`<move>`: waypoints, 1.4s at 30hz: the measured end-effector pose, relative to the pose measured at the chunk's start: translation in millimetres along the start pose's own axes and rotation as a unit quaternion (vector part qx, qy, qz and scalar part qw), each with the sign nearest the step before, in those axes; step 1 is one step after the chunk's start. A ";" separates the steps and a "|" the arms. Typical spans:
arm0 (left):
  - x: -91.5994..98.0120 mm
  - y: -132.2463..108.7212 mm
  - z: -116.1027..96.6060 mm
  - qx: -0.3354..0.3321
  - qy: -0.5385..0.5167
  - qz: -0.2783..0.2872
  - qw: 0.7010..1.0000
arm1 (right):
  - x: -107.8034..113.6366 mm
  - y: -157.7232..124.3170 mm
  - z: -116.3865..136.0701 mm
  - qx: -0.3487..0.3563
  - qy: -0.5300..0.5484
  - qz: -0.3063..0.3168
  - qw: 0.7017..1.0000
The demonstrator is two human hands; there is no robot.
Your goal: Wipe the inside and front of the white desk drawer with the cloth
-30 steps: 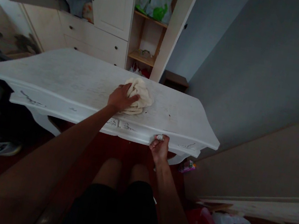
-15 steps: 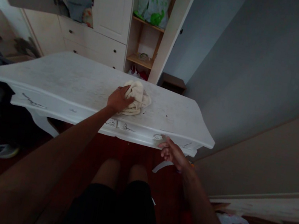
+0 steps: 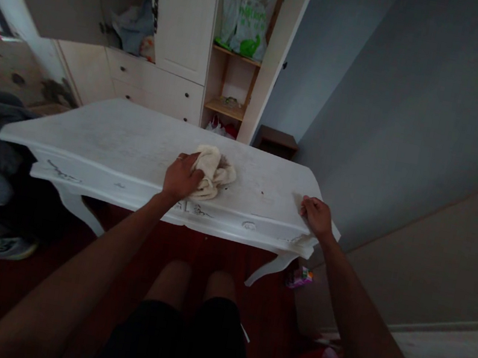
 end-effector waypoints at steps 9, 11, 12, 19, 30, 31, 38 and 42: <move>3.4 -122.8 2.0 -0.088 -0.095 -0.055 0.990 | -3.9 -3.8 -0.7 -0.010 -0.106 -0.016 0.994; -8.9 -140.8 4.0 -0.064 -0.096 -0.070 0.991 | -4.3 -4.8 -0.1 -0.010 -0.111 -0.021 0.994; -16.2 -145.1 3.4 -0.051 -0.096 -0.075 0.991 | -4.6 -5.5 0.5 -0.009 -0.112 -0.022 0.993; -66.8 -128.3 -25.2 0.008 -0.083 -0.099 0.992 | -5.1 -9.3 4.2 0.004 -0.117 -0.033 0.993; -141.8 -124.2 -61.1 0.082 -0.017 -0.066 0.994 | -5.9 -10.1 4.8 -0.004 -0.157 -0.054 0.986; -143.7 -124.1 -69.3 0.074 -0.013 -0.049 0.996 | -5.8 -10.2 4.6 -0.004 -0.158 -0.054 0.986; -165.9 -132.5 -109.7 0.063 -0.057 0.123 0.989 | -5.7 -12.1 6.1 0.008 -0.161 -0.059 0.985; -185.2 -139.1 -108.1 0.097 -0.168 0.142 0.971 | -6.2 -12.6 6.6 -0.002 -0.159 -0.059 0.985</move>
Point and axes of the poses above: each hand's wrist, its own y-axis towards the middle knuckle, its own x-axis out of the back of the hand, z = x × y, the point moved 5 cm from there along y, towards the middle knuckle, and after that the axes turned 14 degrees about z, right-handed, at the moved point
